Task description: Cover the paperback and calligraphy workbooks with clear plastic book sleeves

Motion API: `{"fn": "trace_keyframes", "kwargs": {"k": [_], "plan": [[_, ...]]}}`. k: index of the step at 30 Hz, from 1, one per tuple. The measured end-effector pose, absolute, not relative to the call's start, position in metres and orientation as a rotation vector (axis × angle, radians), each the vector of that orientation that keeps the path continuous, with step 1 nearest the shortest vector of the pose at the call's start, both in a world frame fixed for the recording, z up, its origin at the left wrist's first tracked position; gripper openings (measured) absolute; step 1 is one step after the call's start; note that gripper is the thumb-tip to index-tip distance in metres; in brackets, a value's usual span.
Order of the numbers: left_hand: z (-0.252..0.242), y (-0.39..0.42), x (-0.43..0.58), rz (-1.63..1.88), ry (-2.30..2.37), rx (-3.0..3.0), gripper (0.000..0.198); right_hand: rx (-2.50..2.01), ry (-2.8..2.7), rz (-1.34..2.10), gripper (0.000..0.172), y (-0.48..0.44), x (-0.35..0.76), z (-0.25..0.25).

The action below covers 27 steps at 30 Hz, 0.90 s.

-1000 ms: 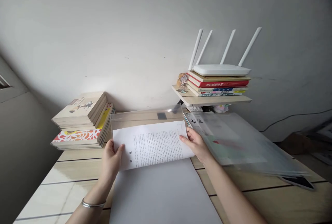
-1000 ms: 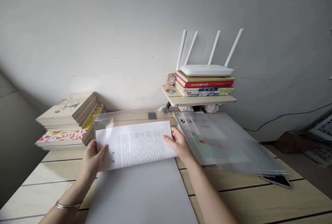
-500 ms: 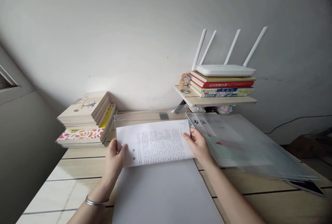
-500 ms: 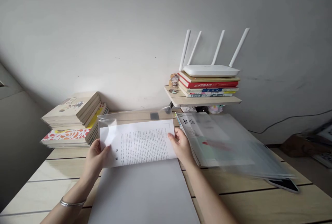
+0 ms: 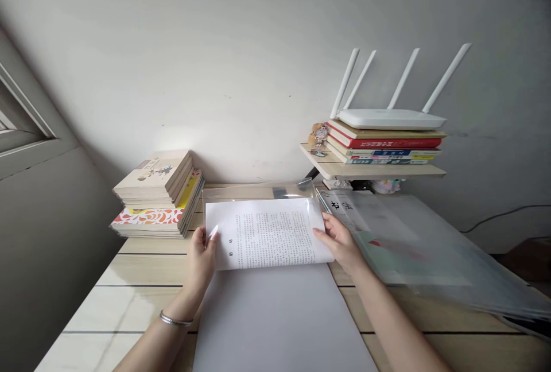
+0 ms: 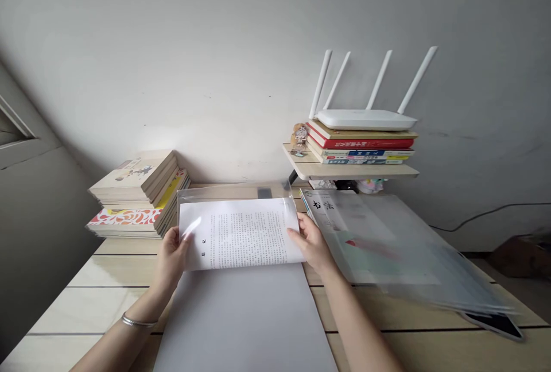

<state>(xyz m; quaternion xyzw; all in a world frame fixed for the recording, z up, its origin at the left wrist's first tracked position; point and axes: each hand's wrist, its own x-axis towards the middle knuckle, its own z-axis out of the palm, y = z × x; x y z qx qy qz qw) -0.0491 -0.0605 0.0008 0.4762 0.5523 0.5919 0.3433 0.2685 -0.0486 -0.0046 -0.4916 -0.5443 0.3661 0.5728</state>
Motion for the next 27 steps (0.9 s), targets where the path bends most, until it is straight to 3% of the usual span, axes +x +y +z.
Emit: {"fn": "trace_keyframes", "kwargs": {"k": [7, 12, 17, 27], "plan": [[0.010, -0.063, -0.051, 1.482, 1.319, 1.195, 0.035, -1.173, -1.176, 0.768, 0.040, -0.041, 0.264, -0.013], [0.004, -0.061, -0.049, 1.489, 1.400, 1.185, 0.031, -1.197, -1.177, 0.728, 0.041, -0.046, 0.261, -0.009], [0.000, -0.059, -0.050, 1.501, 1.414, 1.191, 0.029, -1.138, -1.251, 0.940, 0.049, -0.051, 0.264, -0.001], [0.004, -0.057, -0.054, 1.496, 1.374, 1.179, 0.028, -1.179, -1.228, 0.843, 0.046, -0.045, 0.267, -0.009]]}}
